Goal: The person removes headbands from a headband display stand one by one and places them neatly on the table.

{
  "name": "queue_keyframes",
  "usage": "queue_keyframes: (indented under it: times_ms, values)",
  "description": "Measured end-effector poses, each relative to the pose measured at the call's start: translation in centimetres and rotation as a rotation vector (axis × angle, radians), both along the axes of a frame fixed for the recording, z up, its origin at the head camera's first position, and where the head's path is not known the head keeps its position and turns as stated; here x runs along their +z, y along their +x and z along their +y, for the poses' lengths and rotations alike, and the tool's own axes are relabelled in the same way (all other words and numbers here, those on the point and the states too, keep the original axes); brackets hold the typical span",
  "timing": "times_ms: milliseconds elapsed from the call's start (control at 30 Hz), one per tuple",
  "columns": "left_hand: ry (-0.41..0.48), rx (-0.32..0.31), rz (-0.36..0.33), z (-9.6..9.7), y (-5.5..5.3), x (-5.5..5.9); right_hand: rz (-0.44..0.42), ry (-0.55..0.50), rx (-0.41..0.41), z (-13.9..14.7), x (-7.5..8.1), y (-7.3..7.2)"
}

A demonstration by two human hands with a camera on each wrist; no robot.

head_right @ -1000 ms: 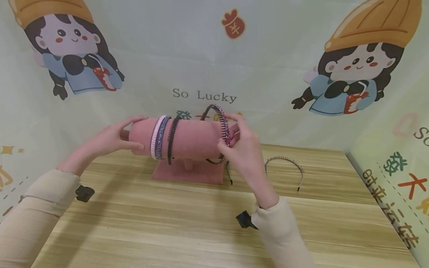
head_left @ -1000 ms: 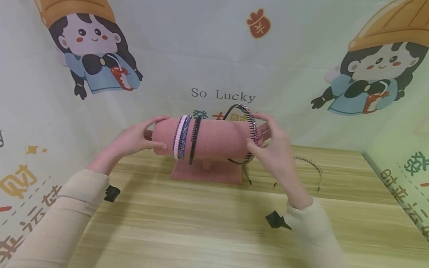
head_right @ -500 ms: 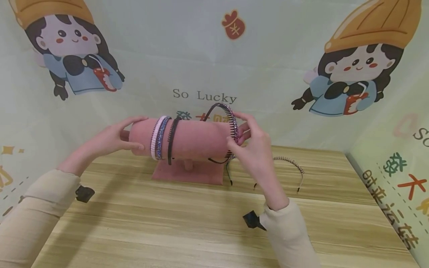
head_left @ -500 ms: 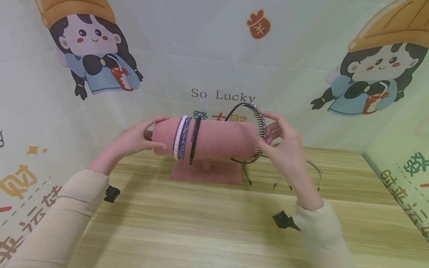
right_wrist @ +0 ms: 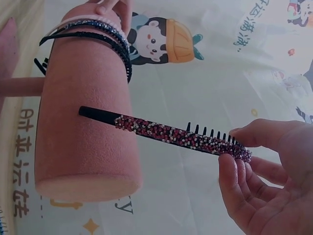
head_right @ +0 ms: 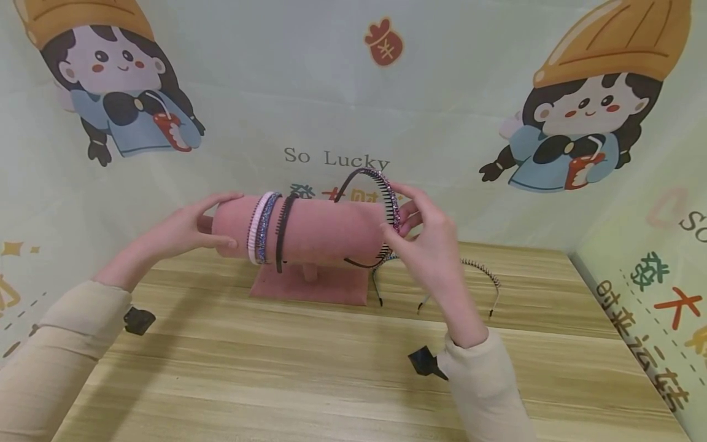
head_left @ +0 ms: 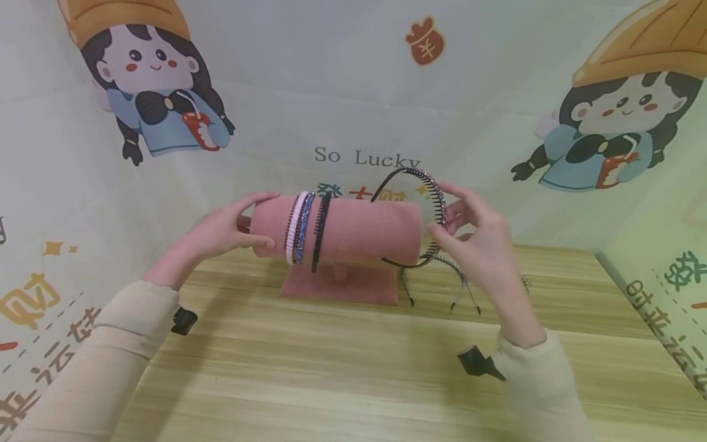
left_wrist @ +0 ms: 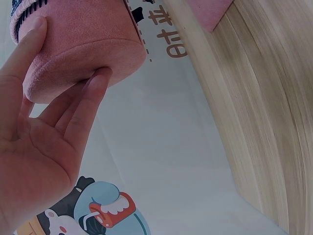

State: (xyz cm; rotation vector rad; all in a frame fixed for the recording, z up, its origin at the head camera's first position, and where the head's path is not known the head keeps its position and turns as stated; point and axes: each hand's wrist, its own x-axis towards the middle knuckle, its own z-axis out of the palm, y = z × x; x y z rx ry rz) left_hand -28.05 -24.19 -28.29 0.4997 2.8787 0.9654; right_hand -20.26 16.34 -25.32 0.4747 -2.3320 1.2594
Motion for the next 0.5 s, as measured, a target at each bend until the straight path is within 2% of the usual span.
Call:
queue_keyframes:
  times_ms: [500]
  values:
    - [0.01,-0.002,-0.019,0.22,0.17,0.14,0.015,-0.01,0.04,0.55,0.51,0.38]
